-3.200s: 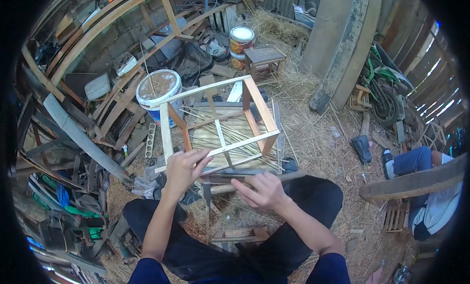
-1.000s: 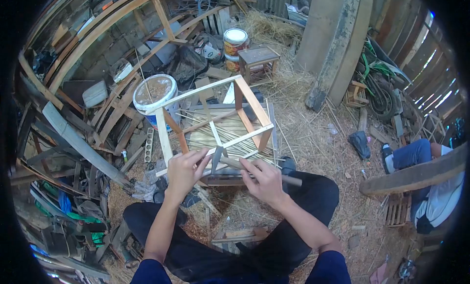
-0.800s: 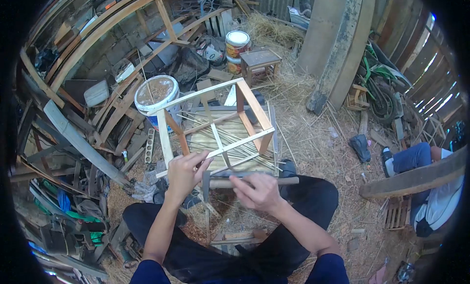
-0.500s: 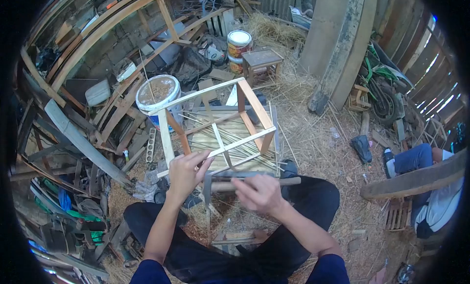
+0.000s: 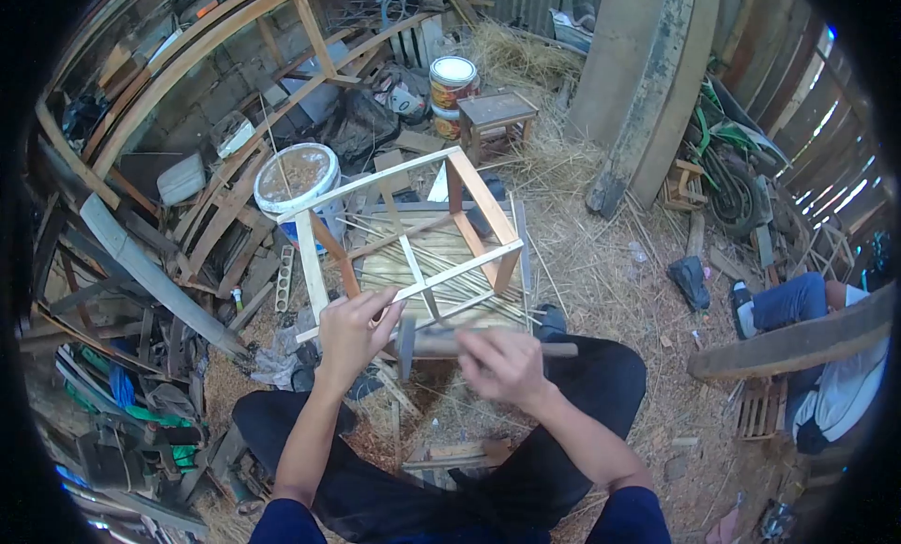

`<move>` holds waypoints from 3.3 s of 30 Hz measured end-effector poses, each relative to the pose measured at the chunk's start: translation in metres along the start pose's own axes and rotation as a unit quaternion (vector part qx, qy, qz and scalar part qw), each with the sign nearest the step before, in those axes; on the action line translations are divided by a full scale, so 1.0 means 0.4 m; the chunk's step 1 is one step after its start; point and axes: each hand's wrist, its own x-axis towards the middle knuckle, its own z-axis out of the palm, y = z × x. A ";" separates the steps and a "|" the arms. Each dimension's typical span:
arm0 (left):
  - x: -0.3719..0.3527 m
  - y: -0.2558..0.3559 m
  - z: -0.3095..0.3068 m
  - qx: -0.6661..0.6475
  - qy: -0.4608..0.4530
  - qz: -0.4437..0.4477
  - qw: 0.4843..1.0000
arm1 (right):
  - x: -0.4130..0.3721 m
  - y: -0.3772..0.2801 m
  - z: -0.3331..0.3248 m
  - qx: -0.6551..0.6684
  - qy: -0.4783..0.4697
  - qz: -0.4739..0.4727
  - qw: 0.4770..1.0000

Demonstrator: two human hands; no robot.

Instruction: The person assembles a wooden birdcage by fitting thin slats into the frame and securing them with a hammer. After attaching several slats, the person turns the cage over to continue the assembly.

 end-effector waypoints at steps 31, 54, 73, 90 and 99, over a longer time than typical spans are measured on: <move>0.065 0.015 0.003 -0.119 -0.130 -0.060 0.983 | 0.107 -0.104 0.029 -0.022 0.019 0.320 0.947; -0.120 0.134 0.228 -0.238 0.188 -0.271 0.914 | 0.118 0.044 0.086 0.213 -0.023 0.323 0.922; -0.074 0.138 0.291 -0.517 0.243 -0.325 0.754 | 0.120 0.032 0.093 0.209 -0.027 0.335 0.919; -0.080 0.144 0.300 -0.500 0.236 -0.317 0.770 | 0.106 0.043 0.107 0.218 -0.014 0.326 0.920; -0.082 0.139 0.319 -0.514 0.247 -0.315 0.759 | 0.105 0.037 0.108 0.197 -0.002 0.302 0.933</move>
